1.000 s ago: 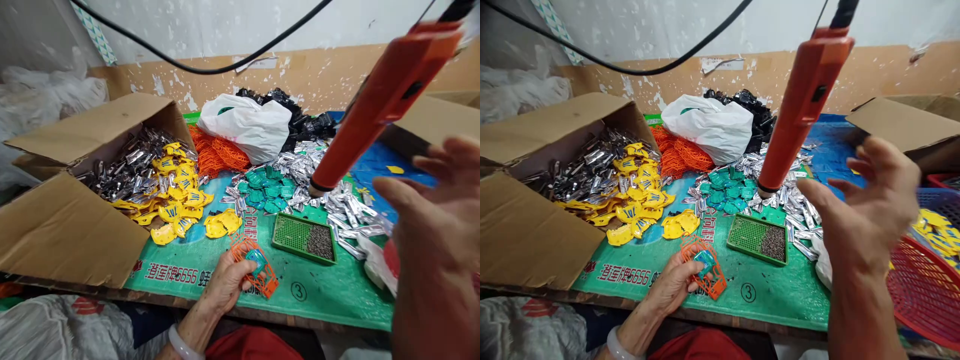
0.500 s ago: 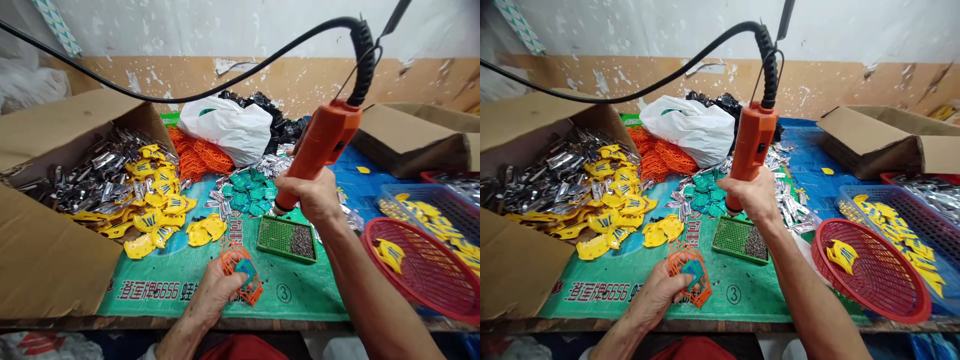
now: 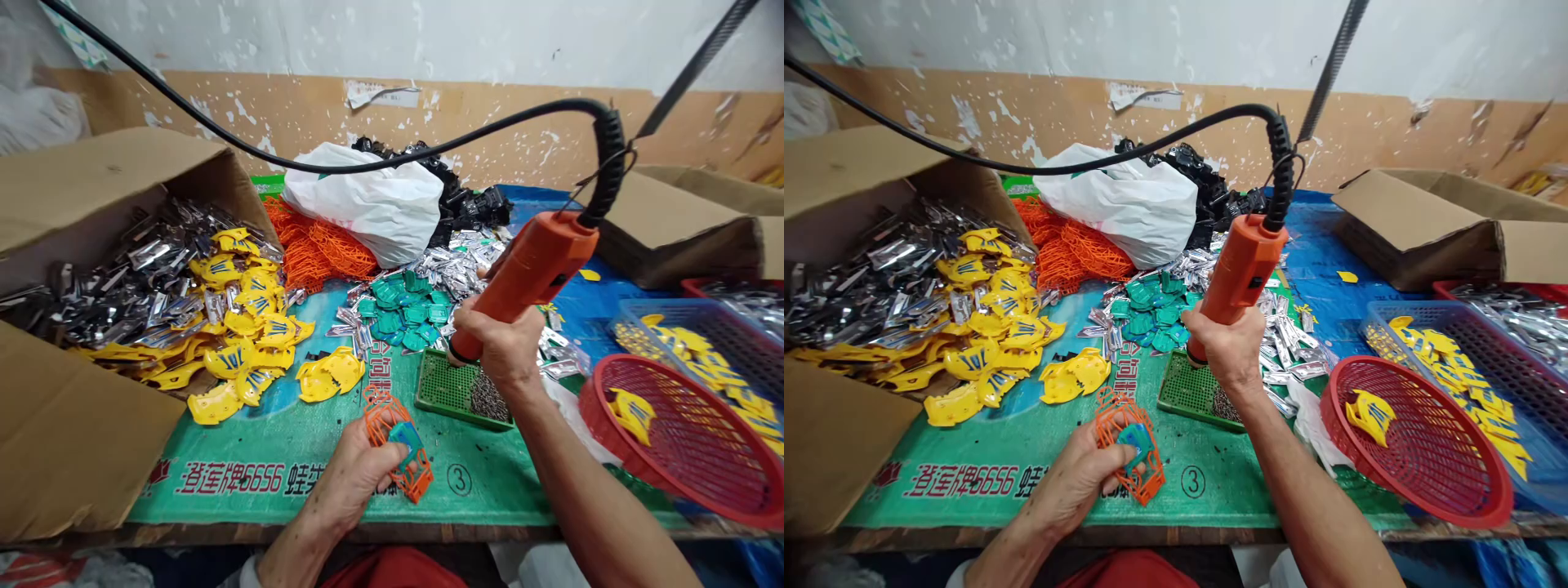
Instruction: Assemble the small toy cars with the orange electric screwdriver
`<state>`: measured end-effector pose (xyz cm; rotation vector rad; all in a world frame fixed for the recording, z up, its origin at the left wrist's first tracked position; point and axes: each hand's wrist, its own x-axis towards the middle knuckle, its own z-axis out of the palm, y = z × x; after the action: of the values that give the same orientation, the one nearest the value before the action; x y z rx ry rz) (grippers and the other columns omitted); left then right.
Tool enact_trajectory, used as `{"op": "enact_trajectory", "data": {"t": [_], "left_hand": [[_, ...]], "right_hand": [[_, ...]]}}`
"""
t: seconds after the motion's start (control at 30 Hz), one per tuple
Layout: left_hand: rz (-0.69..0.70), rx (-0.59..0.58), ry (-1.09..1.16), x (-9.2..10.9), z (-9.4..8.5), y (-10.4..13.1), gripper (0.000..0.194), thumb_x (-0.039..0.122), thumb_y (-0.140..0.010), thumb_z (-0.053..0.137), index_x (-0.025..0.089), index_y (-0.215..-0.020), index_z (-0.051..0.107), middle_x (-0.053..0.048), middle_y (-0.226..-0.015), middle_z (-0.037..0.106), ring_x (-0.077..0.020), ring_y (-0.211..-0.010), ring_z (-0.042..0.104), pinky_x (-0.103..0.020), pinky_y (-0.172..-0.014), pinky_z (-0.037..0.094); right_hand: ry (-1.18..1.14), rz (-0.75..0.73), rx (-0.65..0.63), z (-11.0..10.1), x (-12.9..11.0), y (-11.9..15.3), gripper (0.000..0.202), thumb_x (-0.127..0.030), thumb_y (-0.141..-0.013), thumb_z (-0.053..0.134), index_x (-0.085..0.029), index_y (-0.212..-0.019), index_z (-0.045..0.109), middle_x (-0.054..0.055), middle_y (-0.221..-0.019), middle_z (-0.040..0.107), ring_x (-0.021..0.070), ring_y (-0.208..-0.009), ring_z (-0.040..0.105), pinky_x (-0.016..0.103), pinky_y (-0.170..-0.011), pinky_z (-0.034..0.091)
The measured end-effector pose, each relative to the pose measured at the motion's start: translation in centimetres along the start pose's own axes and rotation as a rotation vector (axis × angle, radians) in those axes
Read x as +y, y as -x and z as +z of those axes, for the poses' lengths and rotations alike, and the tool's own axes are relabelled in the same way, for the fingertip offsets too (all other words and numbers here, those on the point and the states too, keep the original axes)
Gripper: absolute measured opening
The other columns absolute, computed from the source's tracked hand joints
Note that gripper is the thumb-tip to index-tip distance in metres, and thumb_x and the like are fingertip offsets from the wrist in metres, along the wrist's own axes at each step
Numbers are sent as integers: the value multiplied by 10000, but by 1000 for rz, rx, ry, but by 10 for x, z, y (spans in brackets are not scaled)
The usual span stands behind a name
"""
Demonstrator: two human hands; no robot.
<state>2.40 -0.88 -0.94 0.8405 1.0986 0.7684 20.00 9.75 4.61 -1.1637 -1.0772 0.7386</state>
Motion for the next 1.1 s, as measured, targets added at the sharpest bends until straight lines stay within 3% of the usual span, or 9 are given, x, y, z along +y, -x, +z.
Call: {"op": "enact_trajectory", "data": {"t": [0.2,0.37,0.67,1.1], "left_hand": [[-32,-22,94,-2,2,-4,166,231,-664,618,169,-814,586,28,-609,553,-67,-453,431,-174,-389,229],[-11,-39,111,-6,0,-6,125,222,-678,620,166,-788,599,58,-567,491,-44,-413,358,-168,-382,228],[-86,-5,159,-8,-1,-9,207,222,-639,680,161,-829,625,11,-652,612,-89,-488,537,-173,-424,295],[-90,-35,135,-12,-2,-10,154,196,-687,619,169,-838,606,20,-644,588,-80,-490,533,-165,-407,272]], "right_hand": [[10,-1,-25,5,-1,7,148,-207,-585,736,-162,-557,597,-26,-575,570,112,-528,504,285,-524,429],[15,-4,-26,8,1,10,134,-209,-581,735,-173,-567,607,-28,-562,575,116,-533,504,287,-528,429],[24,10,-9,11,1,10,121,-193,-576,733,-173,-584,613,-38,-540,560,116,-501,502,286,-503,417],[13,-17,-34,12,5,10,146,-202,-572,743,-180,-579,599,-37,-561,568,122,-534,510,295,-543,441]]}}
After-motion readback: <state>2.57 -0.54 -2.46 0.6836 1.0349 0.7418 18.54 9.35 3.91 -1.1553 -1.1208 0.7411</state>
